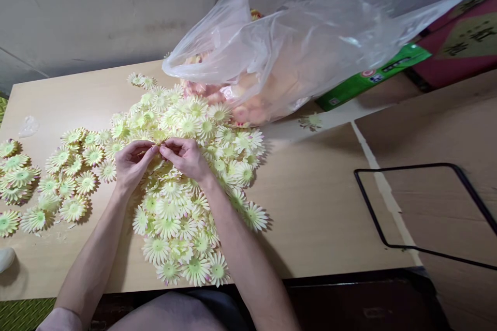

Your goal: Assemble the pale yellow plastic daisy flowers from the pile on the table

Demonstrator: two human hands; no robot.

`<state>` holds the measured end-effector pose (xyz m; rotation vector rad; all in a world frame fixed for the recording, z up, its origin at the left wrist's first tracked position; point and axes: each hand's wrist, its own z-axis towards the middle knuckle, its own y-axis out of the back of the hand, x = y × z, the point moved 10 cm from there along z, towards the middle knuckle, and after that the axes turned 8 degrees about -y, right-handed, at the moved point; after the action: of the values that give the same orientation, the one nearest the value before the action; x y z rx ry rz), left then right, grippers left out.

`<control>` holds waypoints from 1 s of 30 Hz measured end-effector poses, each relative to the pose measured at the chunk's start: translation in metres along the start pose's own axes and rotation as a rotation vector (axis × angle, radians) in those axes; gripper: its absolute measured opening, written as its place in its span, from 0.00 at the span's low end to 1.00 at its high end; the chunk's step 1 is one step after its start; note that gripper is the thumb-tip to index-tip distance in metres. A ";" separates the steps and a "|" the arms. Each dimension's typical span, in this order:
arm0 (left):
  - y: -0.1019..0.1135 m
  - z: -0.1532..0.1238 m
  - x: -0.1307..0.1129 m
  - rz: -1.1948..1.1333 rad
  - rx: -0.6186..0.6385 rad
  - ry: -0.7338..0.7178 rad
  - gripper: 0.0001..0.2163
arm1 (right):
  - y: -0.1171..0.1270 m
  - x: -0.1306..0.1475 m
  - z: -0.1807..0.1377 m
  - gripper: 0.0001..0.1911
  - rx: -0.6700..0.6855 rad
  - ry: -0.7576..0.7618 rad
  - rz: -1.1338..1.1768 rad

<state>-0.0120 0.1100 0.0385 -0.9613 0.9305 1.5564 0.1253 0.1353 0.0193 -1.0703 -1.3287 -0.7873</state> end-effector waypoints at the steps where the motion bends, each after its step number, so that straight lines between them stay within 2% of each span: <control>1: 0.000 0.000 0.000 0.005 0.002 -0.001 0.08 | 0.000 0.000 0.000 0.10 0.001 -0.002 0.002; 8: 0.001 0.000 -0.001 0.005 -0.003 -0.002 0.08 | -0.004 -0.002 0.000 0.09 0.030 -0.005 0.014; 21: -0.004 -0.001 -0.004 -0.127 0.030 -0.036 0.08 | 0.006 -0.004 0.002 0.14 -0.058 -0.032 0.025; 30: -0.001 0.000 0.002 -0.143 0.016 -0.002 0.11 | 0.003 -0.008 0.003 0.11 0.002 -0.005 0.017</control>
<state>-0.0113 0.1111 0.0365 -0.9930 0.8528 1.4273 0.1259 0.1384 0.0102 -1.0811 -1.3235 -0.7709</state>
